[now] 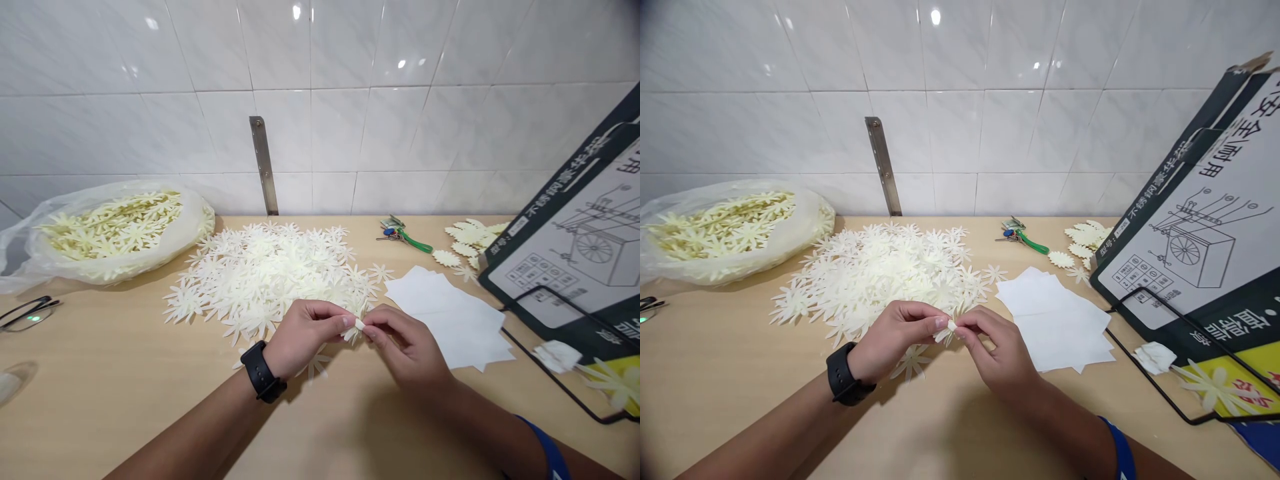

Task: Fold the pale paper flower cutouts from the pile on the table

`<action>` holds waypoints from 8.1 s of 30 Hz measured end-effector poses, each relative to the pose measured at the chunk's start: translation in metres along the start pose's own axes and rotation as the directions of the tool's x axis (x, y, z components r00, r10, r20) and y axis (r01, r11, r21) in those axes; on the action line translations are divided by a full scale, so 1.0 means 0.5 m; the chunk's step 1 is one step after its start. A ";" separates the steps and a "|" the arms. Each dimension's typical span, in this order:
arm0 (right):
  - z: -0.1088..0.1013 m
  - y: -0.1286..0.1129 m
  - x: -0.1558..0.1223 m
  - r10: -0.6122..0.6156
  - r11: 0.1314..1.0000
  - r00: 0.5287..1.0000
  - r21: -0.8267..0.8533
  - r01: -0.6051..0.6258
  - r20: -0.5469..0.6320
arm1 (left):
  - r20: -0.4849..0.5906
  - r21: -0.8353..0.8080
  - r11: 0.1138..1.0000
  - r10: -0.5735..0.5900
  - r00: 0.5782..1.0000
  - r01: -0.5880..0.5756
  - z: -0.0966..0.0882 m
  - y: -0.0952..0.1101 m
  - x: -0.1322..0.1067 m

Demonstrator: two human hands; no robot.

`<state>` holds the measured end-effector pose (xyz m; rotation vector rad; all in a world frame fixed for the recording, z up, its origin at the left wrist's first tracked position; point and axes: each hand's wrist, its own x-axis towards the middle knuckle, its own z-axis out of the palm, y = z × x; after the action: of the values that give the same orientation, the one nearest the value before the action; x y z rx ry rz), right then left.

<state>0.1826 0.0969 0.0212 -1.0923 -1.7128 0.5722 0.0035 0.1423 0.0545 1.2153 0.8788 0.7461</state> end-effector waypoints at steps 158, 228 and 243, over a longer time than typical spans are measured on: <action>0.025 0.017 0.008 0.518 0.645 0.831 0.547 -0.534 0.202 | -0.499 0.592 0.745 0.638 0.586 -0.306 -0.100 0.005 0.036; 0.018 0.032 0.004 0.450 0.683 0.867 0.542 -0.490 0.216 | -0.159 0.167 0.964 0.233 0.959 -0.207 -0.001 -0.015 0.014; 0.014 0.029 0.010 0.509 0.710 0.856 0.516 -0.478 0.092 | -0.038 0.802 0.396 0.781 0.623 -0.448 -0.045 -0.004 0.015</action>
<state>0.1814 0.1092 0.0096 -1.1383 -1.0827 1.2584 -0.0127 0.1587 0.0486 2.2803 1.1174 1.4043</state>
